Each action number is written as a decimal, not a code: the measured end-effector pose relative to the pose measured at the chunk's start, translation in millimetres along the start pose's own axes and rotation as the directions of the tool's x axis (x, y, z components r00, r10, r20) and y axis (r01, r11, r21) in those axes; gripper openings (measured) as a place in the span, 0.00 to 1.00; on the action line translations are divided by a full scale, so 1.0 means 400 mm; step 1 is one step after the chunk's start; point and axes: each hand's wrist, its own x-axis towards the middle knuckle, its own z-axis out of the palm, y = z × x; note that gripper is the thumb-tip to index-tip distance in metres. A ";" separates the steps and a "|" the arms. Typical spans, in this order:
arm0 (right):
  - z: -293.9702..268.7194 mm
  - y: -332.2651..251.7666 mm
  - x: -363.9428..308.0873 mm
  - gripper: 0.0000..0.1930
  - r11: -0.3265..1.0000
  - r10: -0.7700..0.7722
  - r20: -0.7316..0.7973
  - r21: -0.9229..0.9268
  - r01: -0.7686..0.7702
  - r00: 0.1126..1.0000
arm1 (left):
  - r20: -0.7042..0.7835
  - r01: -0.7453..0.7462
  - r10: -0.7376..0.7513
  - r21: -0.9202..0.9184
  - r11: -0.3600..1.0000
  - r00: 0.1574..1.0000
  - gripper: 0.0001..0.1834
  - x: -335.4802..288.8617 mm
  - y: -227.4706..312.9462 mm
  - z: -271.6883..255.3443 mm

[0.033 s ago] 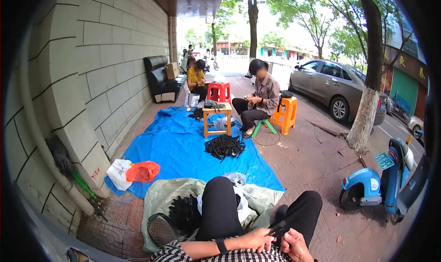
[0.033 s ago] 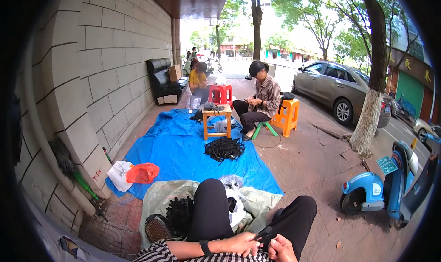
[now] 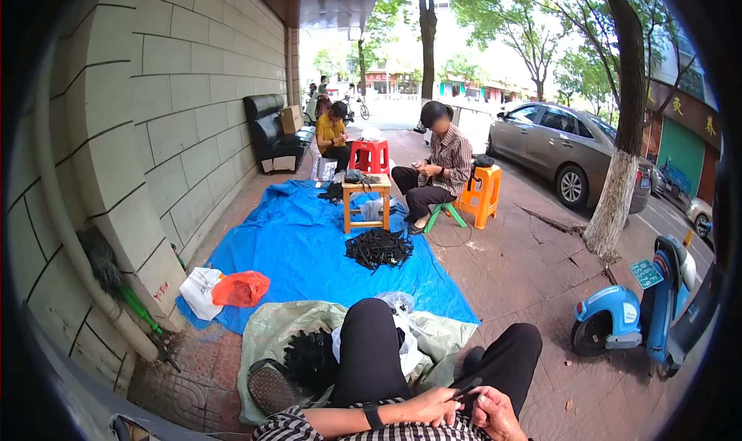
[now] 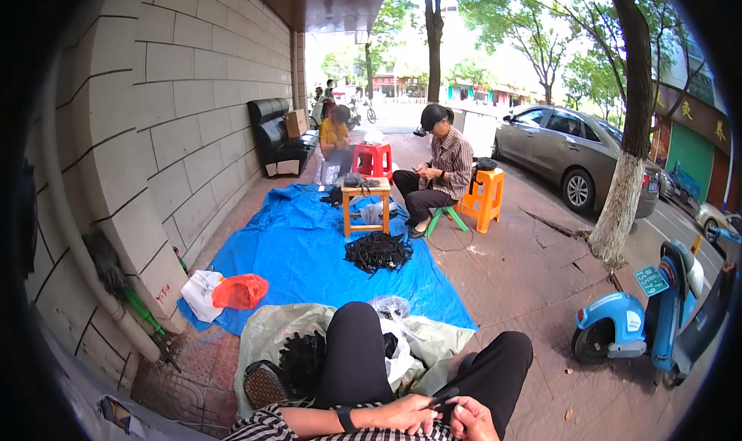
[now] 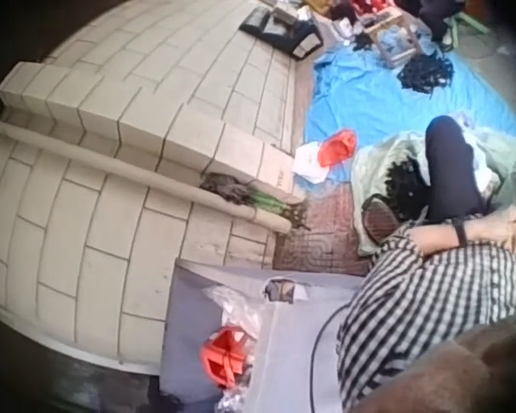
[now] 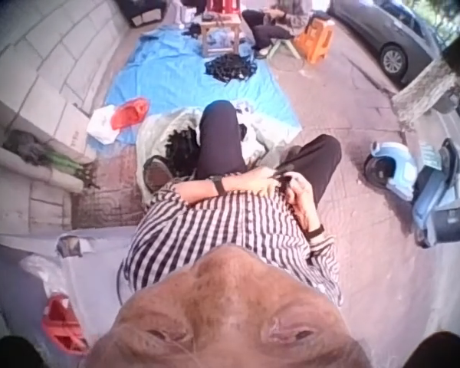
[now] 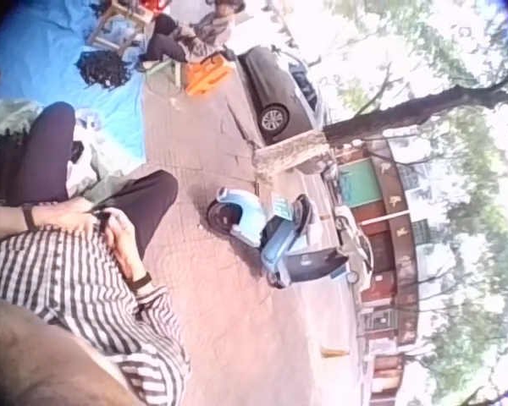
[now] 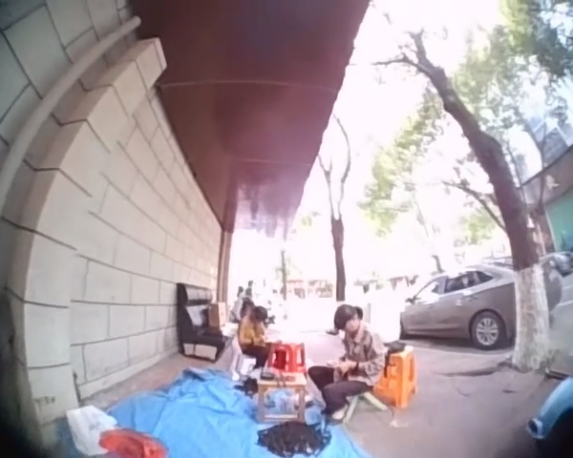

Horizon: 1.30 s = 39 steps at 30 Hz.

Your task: Assembling black plastic buckles onto nylon straps.

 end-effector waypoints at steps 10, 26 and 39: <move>0.072 -0.011 -0.022 0.06 0.973 -0.140 -0.086 -0.198 0.121 0.986 | -0.009 -0.160 0.161 0.050 0.986 0.987 0.10 -0.017 -0.015 0.012; 0.058 0.018 -0.009 0.06 0.995 -0.062 -0.117 -0.089 0.052 0.991 | -0.088 -0.239 0.241 0.032 0.971 0.967 0.09 -0.025 -0.009 0.021; 0.004 0.045 0.014 0.08 0.888 0.352 0.020 0.308 -0.341 0.936 | -0.188 -0.228 0.311 0.364 0.903 0.932 0.12 -0.033 0.060 0.022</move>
